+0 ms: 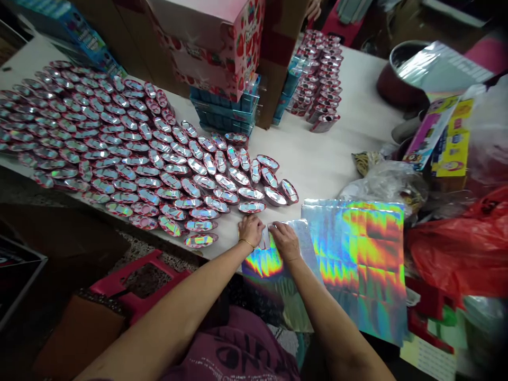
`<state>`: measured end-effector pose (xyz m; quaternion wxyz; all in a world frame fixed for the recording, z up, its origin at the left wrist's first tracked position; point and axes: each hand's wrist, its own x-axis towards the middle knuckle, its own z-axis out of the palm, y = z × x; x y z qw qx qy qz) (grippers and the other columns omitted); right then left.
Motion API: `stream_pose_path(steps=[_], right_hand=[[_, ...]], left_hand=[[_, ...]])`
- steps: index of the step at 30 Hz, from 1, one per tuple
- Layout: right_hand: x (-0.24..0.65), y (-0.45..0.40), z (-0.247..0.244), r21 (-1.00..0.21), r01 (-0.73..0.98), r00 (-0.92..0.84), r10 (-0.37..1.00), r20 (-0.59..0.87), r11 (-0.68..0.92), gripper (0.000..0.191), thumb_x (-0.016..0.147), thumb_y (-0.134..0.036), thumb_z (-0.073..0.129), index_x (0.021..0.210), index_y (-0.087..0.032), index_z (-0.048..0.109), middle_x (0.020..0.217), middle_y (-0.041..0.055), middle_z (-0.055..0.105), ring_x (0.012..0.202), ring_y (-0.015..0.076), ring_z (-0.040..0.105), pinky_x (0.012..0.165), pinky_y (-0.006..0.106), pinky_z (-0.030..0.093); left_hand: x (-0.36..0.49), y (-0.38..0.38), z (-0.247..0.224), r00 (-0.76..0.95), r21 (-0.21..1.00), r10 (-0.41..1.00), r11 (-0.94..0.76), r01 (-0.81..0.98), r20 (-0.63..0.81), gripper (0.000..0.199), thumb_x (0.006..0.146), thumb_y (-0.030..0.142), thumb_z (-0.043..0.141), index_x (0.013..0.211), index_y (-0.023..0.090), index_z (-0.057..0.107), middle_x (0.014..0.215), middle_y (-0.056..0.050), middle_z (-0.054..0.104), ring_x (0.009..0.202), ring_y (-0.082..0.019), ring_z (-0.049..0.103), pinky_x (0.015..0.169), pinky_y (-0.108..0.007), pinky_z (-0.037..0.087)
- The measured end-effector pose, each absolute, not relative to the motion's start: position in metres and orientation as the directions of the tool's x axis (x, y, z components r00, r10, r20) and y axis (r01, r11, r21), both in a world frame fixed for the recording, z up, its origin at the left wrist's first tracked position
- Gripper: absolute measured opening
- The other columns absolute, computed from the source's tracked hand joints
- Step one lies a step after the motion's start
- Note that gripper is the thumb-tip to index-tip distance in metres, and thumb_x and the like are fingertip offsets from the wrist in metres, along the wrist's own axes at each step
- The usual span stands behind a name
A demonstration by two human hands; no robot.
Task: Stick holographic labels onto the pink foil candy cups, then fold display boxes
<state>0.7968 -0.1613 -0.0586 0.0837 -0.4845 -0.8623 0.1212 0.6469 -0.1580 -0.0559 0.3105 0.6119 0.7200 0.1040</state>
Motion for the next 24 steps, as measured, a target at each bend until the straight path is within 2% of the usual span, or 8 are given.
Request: stream_pose_path(steps=[5, 8, 11, 14, 16, 17, 20, 24], right_hand=[[0.809, -0.178, 0.006, -0.489, 0.807, -0.427, 0.899, -0.094, 0.332, 0.017, 0.084, -0.025, 0.045, 0.077, -0.020, 0.059, 0.090, 0.0071, 0.060, 0.083, 0.0188, 0.050, 0.075, 0.032, 0.037], [0.821, -0.193, 0.055, -0.734, 0.679, -0.224, 0.953, -0.206, 0.000, 0.016, 0.080, -0.030, 0.049, 0.072, -0.020, 0.058, 0.078, 0.0043, 0.059, 0.073, 0.0160, 0.051, 0.066, 0.029, 0.039], [0.819, -0.203, 0.085, -0.850, 0.390, 0.001, 0.923, -0.384, -0.354, 0.021, 0.072, -0.039, 0.058, 0.069, -0.018, 0.060, 0.065, 0.0013, 0.057, 0.062, 0.0133, 0.050, 0.057, 0.026, 0.038], [0.800, -0.208, 0.091, -0.852, 0.097, 0.141, 0.855, -0.500, -0.514, 0.025, 0.062, -0.040, 0.068, 0.068, -0.017, 0.062, 0.059, 0.0002, 0.057, 0.056, 0.0111, 0.049, 0.053, 0.024, 0.038], [0.781, -0.211, 0.088, -0.832, -0.047, 0.189, 0.813, -0.551, -0.553, 0.026, 0.058, -0.039, 0.071, 0.069, -0.016, 0.063, 0.057, -0.0003, 0.057, 0.053, 0.0102, 0.048, 0.051, 0.023, 0.036], [0.771, -0.213, 0.086, -0.818, -0.108, 0.195, 0.795, -0.575, -0.565, 0.027, 0.057, -0.038, 0.072, 0.069, -0.016, 0.063, 0.057, -0.0003, 0.057, 0.053, 0.0100, 0.048, 0.050, 0.023, 0.036], [0.732, -0.219, 0.080, -0.764, -0.239, 0.164, 0.751, -0.640, -0.599, 0.027, 0.054, -0.036, 0.074, 0.068, -0.016, 0.064, 0.063, 0.0008, 0.060, 0.056, 0.0099, 0.050, 0.049, 0.022, 0.035], [0.656, -0.233, 0.067, -0.723, -0.290, 0.178, 0.707, -0.685, -0.627, 0.026, 0.049, -0.033, 0.077, 0.066, -0.017, 0.065, 0.061, -0.0007, 0.058, 0.055, 0.0094, 0.049, 0.048, 0.021, 0.034]], left_hand=[[0.650, -0.157, -0.055, -0.045, 0.497, 0.940, 0.220, 0.840, -0.339, 0.011, 0.079, 0.029, 0.052, 0.075, 0.020, 0.057, 0.096, -0.004, 0.058, 0.096, -0.022, 0.045, 0.078, -0.035, 0.034], [0.652, -0.156, -0.047, -0.041, 0.518, 0.940, 0.223, 0.826, -0.339, 0.011, 0.080, 0.028, 0.051, 0.079, 0.020, 0.059, 0.100, -0.006, 0.057, 0.099, -0.022, 0.045, 0.083, -0.038, 0.033], [0.649, -0.162, -0.027, -0.028, 0.692, 0.948, 0.252, 0.676, -0.317, 0.020, 0.083, 0.030, 0.045, 0.089, 0.021, 0.062, 0.105, -0.006, 0.057, 0.102, -0.021, 0.046, 0.087, -0.037, 0.034], [0.633, -0.179, 0.006, 0.119, 0.904, 0.911, 0.364, 0.223, -0.396, 0.045, 0.088, 0.041, 0.026, 0.092, 0.017, 0.064, 0.095, -0.007, 0.063, 0.090, -0.017, 0.054, 0.078, -0.032, 0.040], [0.614, -0.194, 0.027, 0.204, 0.879, 0.868, 0.473, -0.060, -0.453, 0.054, 0.087, 0.050, 0.024, 0.094, 0.014, 0.065, 0.088, -0.007, 0.065, 0.081, -0.016, 0.057, 0.071, -0.028, 0.042], [0.604, -0.201, 0.036, 0.210, 0.849, 0.854, 0.509, -0.144, -0.476, 0.050, 0.083, 0.052, 0.034, 0.094, 0.014, 0.065, 0.085, -0.007, 0.065, 0.079, -0.015, 0.057, 0.069, -0.027, 0.042], [0.568, -0.217, 0.053, 0.138, 0.798, 0.827, 0.562, -0.220, -0.544, 0.036, 0.064, 0.045, 0.065, 0.083, 0.014, 0.065, 0.075, -0.004, 0.066, 0.070, -0.013, 0.057, 0.066, -0.025, 0.042], [0.502, -0.231, 0.054, -0.010, 0.811, 0.820, 0.564, -0.155, -0.573, 0.027, 0.063, 0.039, 0.065, 0.071, 0.013, 0.065, 0.063, -0.002, 0.063, 0.060, -0.011, 0.053, 0.061, -0.024, 0.042]])
